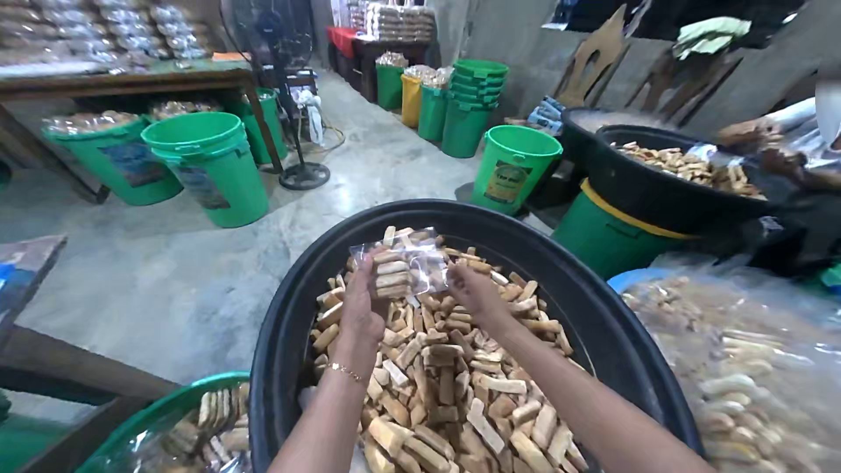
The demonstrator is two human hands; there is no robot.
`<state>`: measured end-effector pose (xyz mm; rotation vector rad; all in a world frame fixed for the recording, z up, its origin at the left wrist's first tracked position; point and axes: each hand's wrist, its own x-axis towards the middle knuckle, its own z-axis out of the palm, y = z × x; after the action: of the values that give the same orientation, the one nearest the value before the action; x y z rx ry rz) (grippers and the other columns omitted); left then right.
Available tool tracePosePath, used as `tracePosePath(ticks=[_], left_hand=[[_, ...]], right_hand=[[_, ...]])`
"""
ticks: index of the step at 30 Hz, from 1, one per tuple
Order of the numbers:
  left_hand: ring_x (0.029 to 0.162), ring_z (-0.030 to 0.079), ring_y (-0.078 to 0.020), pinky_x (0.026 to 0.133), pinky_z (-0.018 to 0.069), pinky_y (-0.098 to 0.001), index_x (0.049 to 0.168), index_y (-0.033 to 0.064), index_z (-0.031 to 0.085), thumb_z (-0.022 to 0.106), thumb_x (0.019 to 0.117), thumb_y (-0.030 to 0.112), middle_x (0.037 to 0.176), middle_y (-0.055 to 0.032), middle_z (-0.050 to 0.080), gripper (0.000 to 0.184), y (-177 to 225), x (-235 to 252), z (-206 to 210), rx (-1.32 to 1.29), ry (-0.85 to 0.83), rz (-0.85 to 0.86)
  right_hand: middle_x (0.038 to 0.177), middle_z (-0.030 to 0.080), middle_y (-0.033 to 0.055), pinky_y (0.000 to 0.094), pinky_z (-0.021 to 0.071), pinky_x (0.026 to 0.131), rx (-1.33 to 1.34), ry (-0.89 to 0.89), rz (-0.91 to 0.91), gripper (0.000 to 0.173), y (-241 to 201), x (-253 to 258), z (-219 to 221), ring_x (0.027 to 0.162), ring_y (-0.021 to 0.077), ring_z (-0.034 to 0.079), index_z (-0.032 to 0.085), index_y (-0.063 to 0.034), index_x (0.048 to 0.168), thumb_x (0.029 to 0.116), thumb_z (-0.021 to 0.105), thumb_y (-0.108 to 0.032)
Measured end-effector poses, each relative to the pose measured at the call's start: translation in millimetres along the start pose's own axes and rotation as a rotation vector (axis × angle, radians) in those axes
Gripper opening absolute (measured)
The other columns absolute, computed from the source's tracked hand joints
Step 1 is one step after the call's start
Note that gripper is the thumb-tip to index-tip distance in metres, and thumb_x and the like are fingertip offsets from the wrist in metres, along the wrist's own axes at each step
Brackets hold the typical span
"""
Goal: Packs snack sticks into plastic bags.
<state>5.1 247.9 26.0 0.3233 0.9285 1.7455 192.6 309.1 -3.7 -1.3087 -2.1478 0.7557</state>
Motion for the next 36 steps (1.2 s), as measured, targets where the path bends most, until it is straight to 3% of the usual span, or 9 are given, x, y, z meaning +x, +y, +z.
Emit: tracePosePath(ticks=[4, 10, 14, 16, 18, 20, 24, 28, 36], left_hand=[[0.082, 0.072, -0.0165, 0.074, 0.0618, -0.0318, 0.122, 0.0039, 0.055, 0.031, 0.1124, 0.028, 0.093, -0.0088, 0.070, 0.036, -8, -16, 12, -0.026, -0.072, -0.004], [0.086, 0.073, -0.0156, 0.079, 0.0623, -0.0329, 0.126, 0.0035, 0.053, 0.024, 0.1124, 0.026, 0.097, -0.0067, 0.072, 0.039, -27, -58, 27, 0.022, -0.368, -0.093], [0.085, 0.072, -0.0123, 0.079, 0.0616, -0.0295, 0.125, 0.0018, 0.049, 0.036, 0.1106, 0.015, 0.096, -0.0051, 0.071, 0.023, -20, -65, 29, 0.148, -0.348, -0.061], [0.086, 0.069, -0.0078, 0.080, 0.0591, -0.0258, 0.134, -0.0012, 0.047, 0.046, 0.1064, 0.006, 0.100, -0.0033, 0.067, 0.029, -17, -63, 28, 0.284, -0.361, 0.000], [0.085, 0.067, -0.0042, 0.078, 0.0580, -0.0226, 0.137, -0.0010, 0.044, 0.047, 0.1064, 0.007, 0.101, -0.0015, 0.066, 0.032, -16, -70, 31, 0.397, -0.388, 0.001], [0.088, 0.068, -0.0050, 0.081, 0.0581, -0.0240, 0.139, 0.0001, 0.041, 0.041, 0.1095, 0.012, 0.103, -0.0023, 0.065, 0.032, -15, -78, 35, 0.419, -0.399, -0.044], [0.086, 0.071, -0.0109, 0.080, 0.0610, -0.0299, 0.134, 0.0000, 0.048, 0.036, 0.1104, 0.014, 0.100, -0.0042, 0.070, 0.030, -17, -76, 38, 0.310, -0.403, 0.009], [0.086, 0.071, -0.0075, 0.080, 0.0613, -0.0278, 0.134, 0.0015, 0.047, 0.037, 0.1079, 0.008, 0.098, 0.0010, 0.070, 0.028, -22, -94, 50, 0.343, -0.530, 0.042], [0.098, 0.065, -0.0016, 0.090, 0.0553, -0.0236, 0.133, 0.0005, 0.045, 0.026, 0.1117, 0.021, 0.106, 0.0037, 0.065, 0.035, -48, -111, 87, 0.510, -0.720, 0.032]], right_hand=[[0.090, 0.070, -0.0005, 0.0248, 0.0613, 0.075, 0.532, 0.526, -0.189, 0.016, -33, -38, -43, 0.080, 0.0047, 0.070, 0.057, 0.0010, 0.110, 0.0967, 0.063, -0.006], [0.120, 0.062, 0.0050, 0.0202, 0.0483, 0.101, 0.165, 0.805, -0.668, 0.020, -23, -37, -34, 0.119, 0.0052, 0.057, 0.063, -0.0106, 0.103, 0.0995, 0.065, -0.031], [0.136, 0.062, 0.0177, 0.0235, 0.0499, 0.104, 0.116, 0.438, -0.579, 0.029, -33, -54, -54, 0.124, 0.0137, 0.060, 0.072, -0.0041, 0.123, 0.1008, 0.061, -0.021], [0.138, 0.060, 0.0138, 0.0221, 0.0539, 0.095, 0.221, 0.167, -0.347, 0.038, -42, -69, -76, 0.118, 0.0100, 0.063, 0.064, -0.0018, 0.135, 0.0993, 0.060, -0.013], [0.121, 0.068, 0.0072, 0.0214, 0.0557, 0.088, 0.288, 0.046, -0.198, 0.041, -45, -77, -88, 0.102, 0.0042, 0.066, 0.058, -0.0009, 0.141, 0.1006, 0.057, -0.010], [0.106, 0.067, 0.0015, 0.0156, 0.0513, 0.075, 0.296, 0.028, -0.158, 0.041, -44, -85, -91, 0.083, -0.0031, 0.060, 0.055, -0.0008, 0.142, 0.1014, 0.053, -0.009], [0.110, 0.071, 0.0053, 0.0108, 0.0459, 0.070, 0.199, 0.109, -0.279, 0.040, -41, -103, -102, 0.076, -0.0069, 0.054, 0.064, -0.0014, 0.135, 0.0990, 0.048, -0.005], [0.112, 0.067, 0.0101, 0.0237, 0.0563, 0.077, 0.230, 0.101, -0.305, 0.036, -37, -119, -109, 0.085, 0.0059, 0.065, 0.066, -0.0004, 0.130, 0.1054, 0.045, -0.016], [0.087, 0.065, -0.0128, 0.0175, 0.0576, 0.063, 0.608, 0.112, -0.210, 0.043, -12, -155, -145, 0.070, -0.0031, 0.063, 0.054, -0.0078, 0.142, 0.1075, 0.046, -0.033]])
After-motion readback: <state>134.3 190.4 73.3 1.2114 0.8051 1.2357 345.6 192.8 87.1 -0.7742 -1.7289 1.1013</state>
